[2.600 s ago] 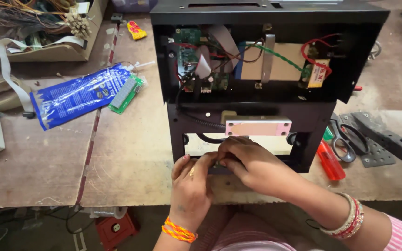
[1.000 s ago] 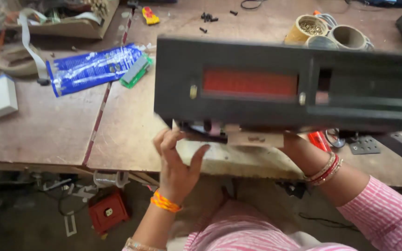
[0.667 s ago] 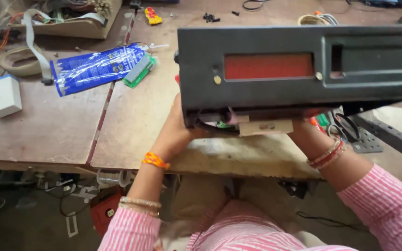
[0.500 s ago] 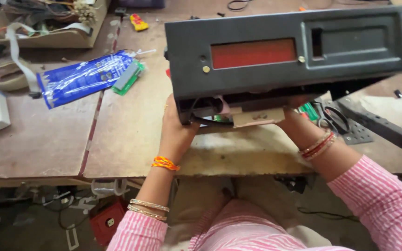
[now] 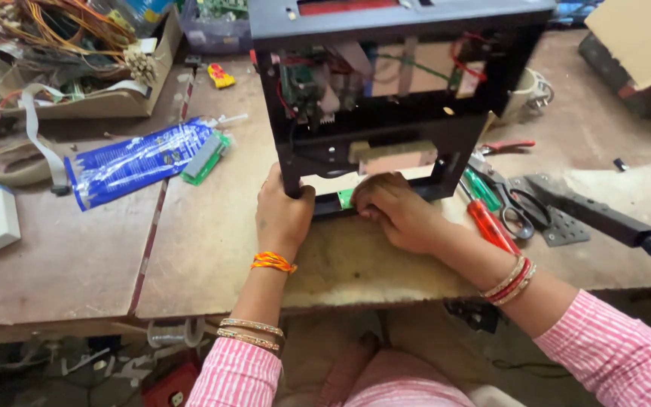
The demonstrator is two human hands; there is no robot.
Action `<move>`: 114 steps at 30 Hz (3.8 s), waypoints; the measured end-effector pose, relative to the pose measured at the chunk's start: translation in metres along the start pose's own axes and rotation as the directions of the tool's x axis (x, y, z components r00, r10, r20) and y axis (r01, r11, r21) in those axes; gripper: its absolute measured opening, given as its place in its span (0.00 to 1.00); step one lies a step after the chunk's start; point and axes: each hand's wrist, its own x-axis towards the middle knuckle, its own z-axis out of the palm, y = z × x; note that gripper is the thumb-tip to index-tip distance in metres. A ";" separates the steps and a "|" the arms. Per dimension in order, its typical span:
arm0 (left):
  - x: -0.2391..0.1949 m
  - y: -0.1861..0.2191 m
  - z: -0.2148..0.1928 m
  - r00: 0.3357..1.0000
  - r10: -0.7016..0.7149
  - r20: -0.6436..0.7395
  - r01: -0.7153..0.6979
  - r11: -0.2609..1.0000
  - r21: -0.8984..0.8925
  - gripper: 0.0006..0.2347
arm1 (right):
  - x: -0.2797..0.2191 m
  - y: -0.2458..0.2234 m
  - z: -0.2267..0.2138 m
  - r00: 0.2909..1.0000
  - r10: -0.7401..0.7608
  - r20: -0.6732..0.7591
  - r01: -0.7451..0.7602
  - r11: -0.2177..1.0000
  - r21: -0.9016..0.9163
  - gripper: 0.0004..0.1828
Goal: The person assembles an electronic device in a black enclosure on a workbench. They connect small components and wires to a circuit board, position a green board inside the enclosure, press parts into place, and use a red screwdriver to fasten screws while adjusting the wiring and battery pack.
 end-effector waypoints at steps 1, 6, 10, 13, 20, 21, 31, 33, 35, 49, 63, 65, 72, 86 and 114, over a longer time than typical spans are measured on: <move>0.004 -0.002 0.003 1.000 0.004 -0.003 -0.004 1.000 -0.003 0.14 | 0.003 0.000 -0.001 1.000 -0.003 0.000 0.003 1.000 -0.005 0.15; 0.015 -0.018 0.019 0.996 -0.050 -0.073 0.052 0.998 0.031 0.11 | 0.017 0.004 -0.007 0.965 0.232 0.120 -0.243 0.967 0.083 0.10; 0.015 -0.012 0.018 0.994 -0.057 -0.091 0.064 0.996 0.070 0.11 | 0.017 0.011 -0.004 0.960 0.242 0.142 -0.246 0.969 0.005 0.10; 0.012 -0.006 0.017 0.991 -0.023 -0.132 0.034 0.996 0.080 0.11 | 0.017 0.011 -0.003 0.974 0.202 0.105 -0.206 0.978 0.037 0.11; 0.011 -0.002 0.011 0.995 -0.039 -0.089 0.045 0.996 0.076 0.11 | 0.018 0.011 0.000 0.952 0.284 0.110 -0.288 0.957 0.023 0.11; 0.011 0.001 0.009 0.996 -0.012 -0.090 0.016 0.999 0.049 0.11 | 0.018 0.010 0.000 0.936 0.329 0.122 -0.334 0.942 0.025 0.10; 0.016 -0.016 0.014 0.994 -0.100 -0.045 0.094 0.989 -0.112 0.11 | 0.051 0.014 -0.032 0.857 0.452 0.248 -0.506 0.829 0.237 0.10; 0.019 -0.016 0.010 0.994 -0.104 0.015 0.105 0.990 -0.088 0.12 | 0.061 0.023 -0.037 0.652 0.607 0.455 -0.702 0.710 0.058 0.07; 0.025 -0.016 0.008 0.985 -0.162 0.060 0.163 0.987 -0.002 0.10 | 0.068 0.024 -0.035 0.616 0.608 0.500 -0.683 0.729 -0.045 0.08; 0.048 -0.021 0.000 0.913 -0.339 0.226 0.219 0.876 0.429 0.20 | 0.048 0.054 -0.047 0.687 0.460 0.563 -0.607 0.789 0.096 0.11; 0.101 0.021 -0.019 0.432 0.280 0.858 -0.544 0.839 0.000 0.09 | 0.050 0.071 -0.056 0.467 0.361 0.807 -0.795 0.571 0.205 0.20; 0.106 0.031 -0.017 0.345 0.208 0.915 -0.556 0.831 0.021 0.09 | 0.051 0.069 -0.055 0.444 0.388 0.808 -0.804 0.570 0.168 0.20; 0.105 0.017 -0.007 0.211 0.366 0.906 -0.752 0.653 -0.089 0.05 | 0.043 0.073 -0.046 0.460 0.523 0.717 -0.834 0.531 0.149 0.15; 0.096 0.019 -0.009 0.339 0.419 0.842 -0.725 0.687 -0.051 0.04 | 0.066 0.057 -0.044 0.478 0.498 0.724 -0.352 0.863 -0.362 0.15; 0.001 0.038 -0.036 0.864 0.300 0.403 -0.372 0.922 0.112 0.12 | 0.075 0.091 0.014 0.535 -0.048 0.844 -0.751 0.431 0.501 0.08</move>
